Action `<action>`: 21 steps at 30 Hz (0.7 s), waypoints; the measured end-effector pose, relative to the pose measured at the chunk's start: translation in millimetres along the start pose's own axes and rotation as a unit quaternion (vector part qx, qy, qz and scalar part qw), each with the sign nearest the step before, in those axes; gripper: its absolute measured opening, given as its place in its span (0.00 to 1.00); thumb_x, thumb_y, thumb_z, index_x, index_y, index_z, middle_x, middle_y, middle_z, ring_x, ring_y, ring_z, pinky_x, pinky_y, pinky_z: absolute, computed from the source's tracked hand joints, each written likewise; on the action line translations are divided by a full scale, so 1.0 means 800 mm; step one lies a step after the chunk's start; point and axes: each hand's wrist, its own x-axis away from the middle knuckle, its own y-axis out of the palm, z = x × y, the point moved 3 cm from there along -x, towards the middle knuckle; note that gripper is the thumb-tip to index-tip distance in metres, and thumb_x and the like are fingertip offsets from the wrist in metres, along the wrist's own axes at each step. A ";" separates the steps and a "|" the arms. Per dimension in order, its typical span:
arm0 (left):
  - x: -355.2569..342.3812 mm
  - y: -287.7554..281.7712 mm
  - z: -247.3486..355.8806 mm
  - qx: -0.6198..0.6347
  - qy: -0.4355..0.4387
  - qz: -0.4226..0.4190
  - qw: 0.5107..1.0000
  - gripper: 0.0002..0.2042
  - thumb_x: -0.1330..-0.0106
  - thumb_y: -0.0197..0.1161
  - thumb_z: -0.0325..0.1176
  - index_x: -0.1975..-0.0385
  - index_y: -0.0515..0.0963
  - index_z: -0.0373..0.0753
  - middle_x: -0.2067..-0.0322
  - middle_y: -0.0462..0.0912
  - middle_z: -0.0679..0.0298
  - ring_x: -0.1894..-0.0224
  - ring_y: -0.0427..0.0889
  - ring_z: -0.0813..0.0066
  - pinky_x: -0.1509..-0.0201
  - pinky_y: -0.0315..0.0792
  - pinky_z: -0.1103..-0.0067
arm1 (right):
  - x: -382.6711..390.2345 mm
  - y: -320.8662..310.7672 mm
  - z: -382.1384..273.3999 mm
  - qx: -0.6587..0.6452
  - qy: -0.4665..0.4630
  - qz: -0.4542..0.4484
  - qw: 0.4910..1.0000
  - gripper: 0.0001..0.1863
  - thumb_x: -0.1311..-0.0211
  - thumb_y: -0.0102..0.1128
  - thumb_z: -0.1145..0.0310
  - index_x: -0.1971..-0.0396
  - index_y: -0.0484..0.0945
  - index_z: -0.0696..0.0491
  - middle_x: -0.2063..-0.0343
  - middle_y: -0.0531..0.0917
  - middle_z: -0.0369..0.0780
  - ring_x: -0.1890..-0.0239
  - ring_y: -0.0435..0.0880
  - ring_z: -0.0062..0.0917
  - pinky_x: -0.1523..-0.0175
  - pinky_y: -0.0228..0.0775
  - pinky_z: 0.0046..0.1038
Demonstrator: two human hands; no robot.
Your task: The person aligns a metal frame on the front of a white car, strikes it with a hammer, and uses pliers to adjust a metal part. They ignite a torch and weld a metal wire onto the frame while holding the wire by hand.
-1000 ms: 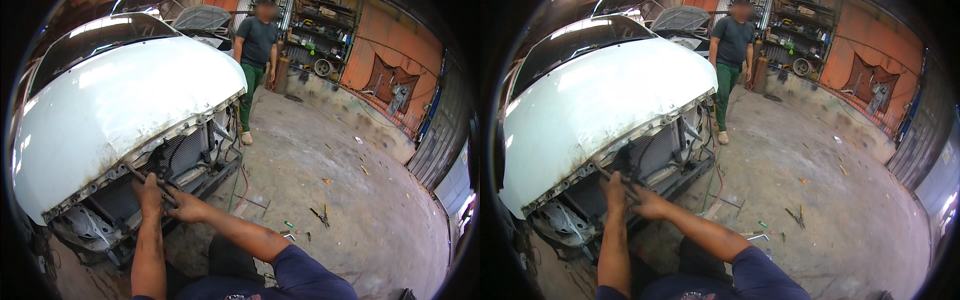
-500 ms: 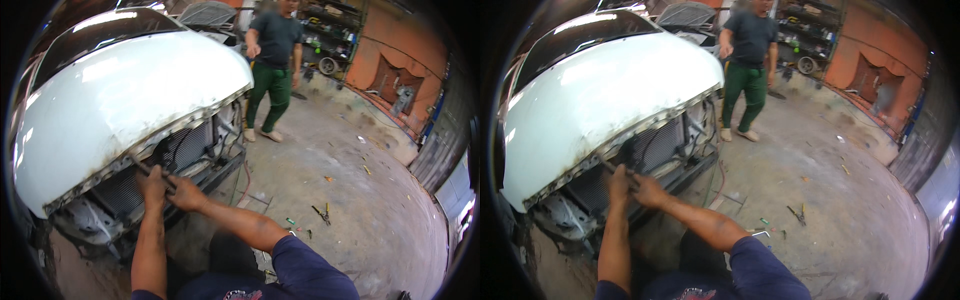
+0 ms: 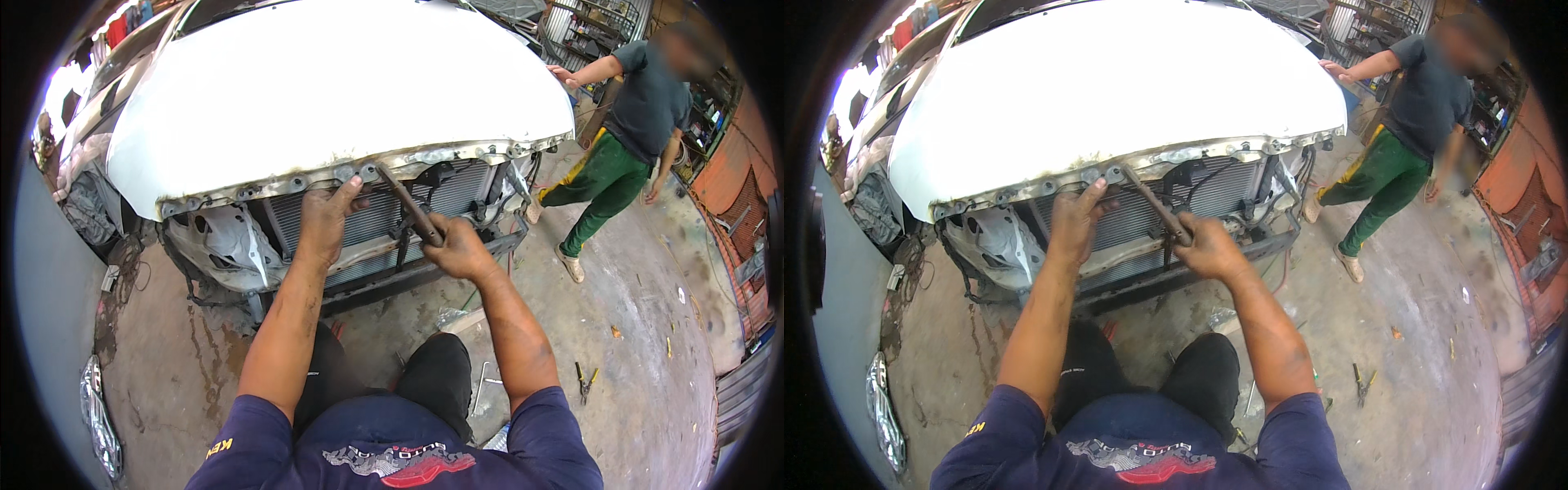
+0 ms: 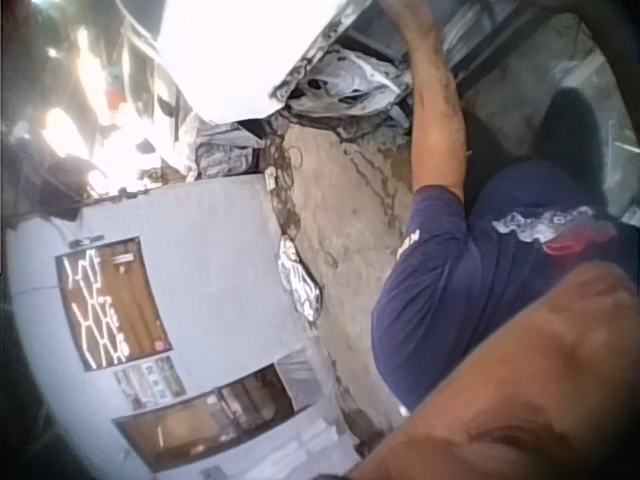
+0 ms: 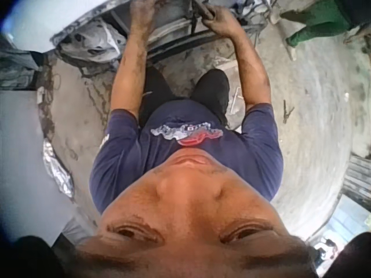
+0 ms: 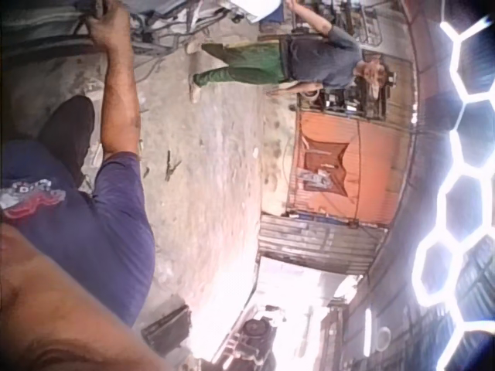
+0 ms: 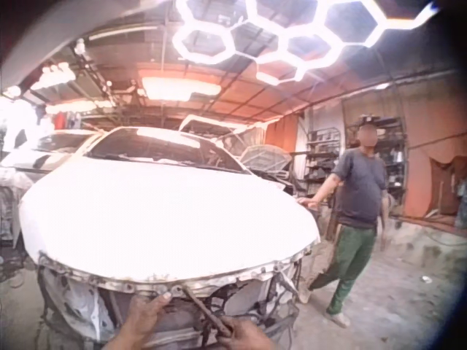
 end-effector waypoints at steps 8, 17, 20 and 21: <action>0.001 0.025 0.004 0.084 -0.008 -0.015 0.996 0.10 0.29 0.71 0.30 0.54 0.83 0.33 0.58 0.87 0.57 0.56 0.88 0.68 0.58 0.84 0.74 | -0.011 -0.031 0.005 0.040 0.007 -0.020 0.999 0.12 0.45 0.68 0.71 0.60 0.82 0.56 0.71 0.85 0.47 0.68 0.84 0.36 0.58 0.75 0.37; -0.011 0.010 -0.019 -0.040 -0.025 -0.003 0.999 0.16 0.32 0.74 0.35 0.52 0.82 0.33 0.58 0.87 0.60 0.56 0.86 0.66 0.49 0.80 0.67 | 0.068 -0.022 0.048 0.097 -0.016 0.176 0.979 0.34 0.44 0.75 0.65 0.38 0.75 0.59 0.45 0.82 0.53 0.40 0.80 0.47 0.34 0.72 0.40; -0.009 0.014 -0.014 -0.013 0.020 0.001 1.000 0.12 0.31 0.72 0.33 0.55 0.82 0.33 0.59 0.85 0.64 0.59 0.83 0.73 0.48 0.76 0.72 | 0.132 -0.042 0.080 0.019 0.057 0.180 0.982 0.34 0.40 0.74 0.63 0.36 0.74 0.60 0.43 0.82 0.53 0.40 0.81 0.45 0.33 0.72 0.41; -0.016 0.021 0.000 -0.054 0.069 -0.013 0.996 0.13 0.31 0.71 0.34 0.52 0.82 0.34 0.57 0.84 0.64 0.57 0.83 0.73 0.47 0.76 0.72 | 0.160 -0.040 0.104 0.012 0.084 0.196 0.977 0.34 0.40 0.74 0.62 0.36 0.75 0.59 0.44 0.82 0.53 0.41 0.82 0.45 0.34 0.72 0.41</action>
